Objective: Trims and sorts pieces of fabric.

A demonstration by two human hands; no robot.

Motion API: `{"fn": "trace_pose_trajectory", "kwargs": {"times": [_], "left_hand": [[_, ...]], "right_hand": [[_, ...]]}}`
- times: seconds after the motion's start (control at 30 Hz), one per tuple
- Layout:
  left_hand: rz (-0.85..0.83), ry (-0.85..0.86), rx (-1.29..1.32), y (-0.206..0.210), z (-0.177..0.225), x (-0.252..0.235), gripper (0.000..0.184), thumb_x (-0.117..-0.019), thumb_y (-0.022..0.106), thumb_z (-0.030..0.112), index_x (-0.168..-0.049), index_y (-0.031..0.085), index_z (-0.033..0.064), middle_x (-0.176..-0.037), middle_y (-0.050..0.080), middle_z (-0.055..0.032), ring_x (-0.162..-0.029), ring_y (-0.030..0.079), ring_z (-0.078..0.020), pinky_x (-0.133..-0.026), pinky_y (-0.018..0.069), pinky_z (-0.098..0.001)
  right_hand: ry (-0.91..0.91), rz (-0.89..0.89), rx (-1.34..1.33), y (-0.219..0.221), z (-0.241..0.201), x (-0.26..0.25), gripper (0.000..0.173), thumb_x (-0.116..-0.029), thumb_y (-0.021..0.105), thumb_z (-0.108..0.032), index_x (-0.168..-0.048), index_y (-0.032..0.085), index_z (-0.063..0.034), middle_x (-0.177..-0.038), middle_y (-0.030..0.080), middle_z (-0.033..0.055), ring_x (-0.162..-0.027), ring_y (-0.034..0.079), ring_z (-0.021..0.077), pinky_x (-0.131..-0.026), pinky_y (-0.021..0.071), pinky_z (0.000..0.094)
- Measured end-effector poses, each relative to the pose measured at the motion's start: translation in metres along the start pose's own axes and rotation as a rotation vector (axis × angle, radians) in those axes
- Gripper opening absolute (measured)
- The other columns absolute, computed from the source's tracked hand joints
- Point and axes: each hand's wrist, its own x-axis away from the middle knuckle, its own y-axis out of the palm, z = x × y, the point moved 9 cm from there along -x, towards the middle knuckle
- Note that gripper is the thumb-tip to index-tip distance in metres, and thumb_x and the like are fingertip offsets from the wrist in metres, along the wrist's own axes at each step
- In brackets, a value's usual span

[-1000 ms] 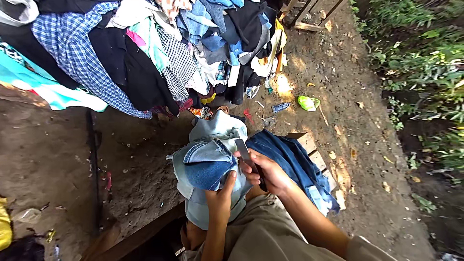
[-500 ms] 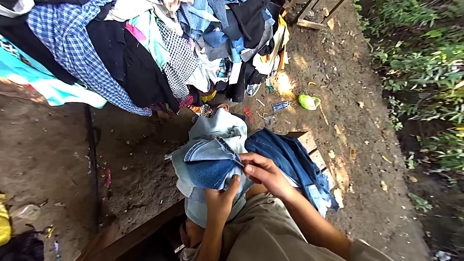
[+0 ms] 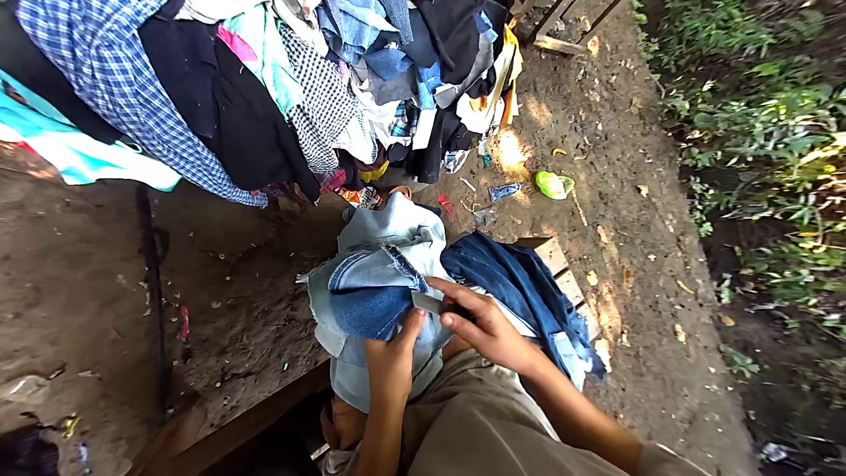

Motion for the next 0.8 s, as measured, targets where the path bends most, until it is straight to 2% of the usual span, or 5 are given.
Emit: {"fn": "trace_pose_trajectory", "kwargs": {"times": [0.17, 0.27, 0.37, 0.57, 0.8], "left_hand": [[-0.007, 0.037, 0.02, -0.001, 0.0, 0.005, 0.044, -0.0808, 0.07, -0.01, -0.122, 0.053, -0.0045, -0.103, 0.072, -0.0033, -0.099, 0.07, -0.0089, -0.092, 0.059, -0.028], [-0.059, 0.082, -0.008, 0.001, 0.003, 0.003, 0.041, -0.0814, 0.069, -0.01, -0.119, 0.056, -0.003, -0.102, 0.073, 0.0, -0.099, 0.07, -0.0069, -0.092, 0.0589, -0.0271], [-0.048, 0.075, -0.003, -0.001, 0.0, 0.002, 0.04, -0.0795, 0.07, -0.011, -0.117, 0.057, -0.0026, -0.101, 0.073, 0.0005, -0.098, 0.07, -0.0061, -0.092, 0.0588, -0.0265], [0.041, 0.062, -0.032, -0.006, -0.003, 0.007, 0.043, -0.0758, 0.07, -0.009, -0.117, 0.056, -0.0042, -0.1, 0.072, 0.0011, -0.098, 0.069, -0.0033, -0.091, 0.0581, -0.024], [-0.053, 0.07, -0.022, -0.004, 0.0, 0.009, 0.041, -0.0796, 0.069, -0.011, -0.119, 0.058, -0.003, -0.104, 0.073, -0.0007, -0.101, 0.069, -0.006, -0.094, 0.0577, -0.0259]], "right_hand": [[-0.012, 0.089, -0.201, 0.005, 0.004, -0.007, 0.039, -0.1064, 0.053, -0.027, -0.133, 0.066, -0.0024, -0.103, 0.069, 0.0032, -0.086, 0.06, -0.0007, -0.079, 0.0511, 0.017], [0.285, 0.032, -0.736, 0.016, 0.017, -0.007, 0.034, -0.1054, 0.052, -0.026, -0.131, 0.066, -0.0089, -0.083, 0.063, -0.0102, -0.061, 0.048, -0.0057, -0.052, 0.0384, 0.0117], [0.508, -0.082, -1.008, 0.027, 0.023, -0.001, 0.031, -0.1023, 0.058, -0.038, -0.126, 0.064, -0.0182, -0.075, 0.06, -0.0087, -0.051, 0.047, -0.0026, -0.045, 0.0382, 0.0128], [0.073, 0.008, -0.109, 0.002, -0.005, 0.005, 0.05, -0.107, 0.049, -0.035, -0.144, 0.056, -0.003, -0.093, 0.064, -0.0005, -0.074, 0.053, -0.0024, -0.069, 0.0472, 0.016], [-0.01, 0.028, 0.237, 0.0, -0.011, 0.008, 0.045, -0.1051, 0.053, -0.037, -0.142, 0.061, -0.0133, -0.09, 0.065, 0.008, -0.068, 0.058, 0.009, -0.061, 0.0515, 0.0258]]}}
